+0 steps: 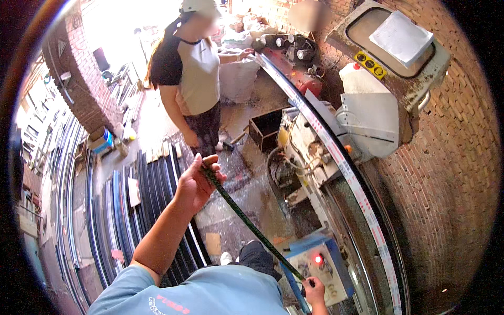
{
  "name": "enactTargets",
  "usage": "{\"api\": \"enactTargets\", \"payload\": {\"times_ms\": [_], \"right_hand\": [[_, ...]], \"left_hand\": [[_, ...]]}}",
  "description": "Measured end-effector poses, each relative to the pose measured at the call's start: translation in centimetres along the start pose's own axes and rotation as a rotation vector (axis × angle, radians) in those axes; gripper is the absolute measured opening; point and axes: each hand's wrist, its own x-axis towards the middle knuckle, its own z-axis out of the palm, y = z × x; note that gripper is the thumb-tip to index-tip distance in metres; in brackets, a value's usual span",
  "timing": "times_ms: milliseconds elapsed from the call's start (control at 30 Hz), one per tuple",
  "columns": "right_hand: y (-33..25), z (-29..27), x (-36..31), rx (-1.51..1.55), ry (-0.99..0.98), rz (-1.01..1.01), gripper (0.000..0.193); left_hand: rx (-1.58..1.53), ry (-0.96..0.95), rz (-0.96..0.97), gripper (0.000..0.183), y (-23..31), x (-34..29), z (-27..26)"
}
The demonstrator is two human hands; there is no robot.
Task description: The person measures a long black metal profile with a tape measure, aligns it in a cutting machine, and marks a measurement on it with a pen.
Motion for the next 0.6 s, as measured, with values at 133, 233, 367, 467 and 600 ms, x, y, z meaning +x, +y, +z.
{"api": "enactTargets", "payload": {"times_ms": [133,233,367,467,600], "right_hand": [[-2.3,3.4,6.7,-0.043,0.106,-0.093,0.018],[-3.7,4.6,13.7,-0.335,0.077,-0.228,0.022],[-8.3,6.2,24.2,-0.177,-0.026,-0.029,0.023],[-17.3,6.7,31.5,-0.118,0.006,0.083,0.018],[-20.9,6.7,39.1,-0.019,0.094,0.061,0.019]], "left_hand": [[0.017,-0.031,-0.027,0.048,0.2,11.4,-0.9],[0.019,-0.012,-0.045,0.046,0.5,20.5,-1.0],[0.004,0.09,-0.042,0.037,1.2,32.2,-0.2],[0.001,0.151,0.049,0.033,2.5,40.3,-0.3],[-0.115,0.175,0.097,0.037,3.3,50.5,0.8]]}}
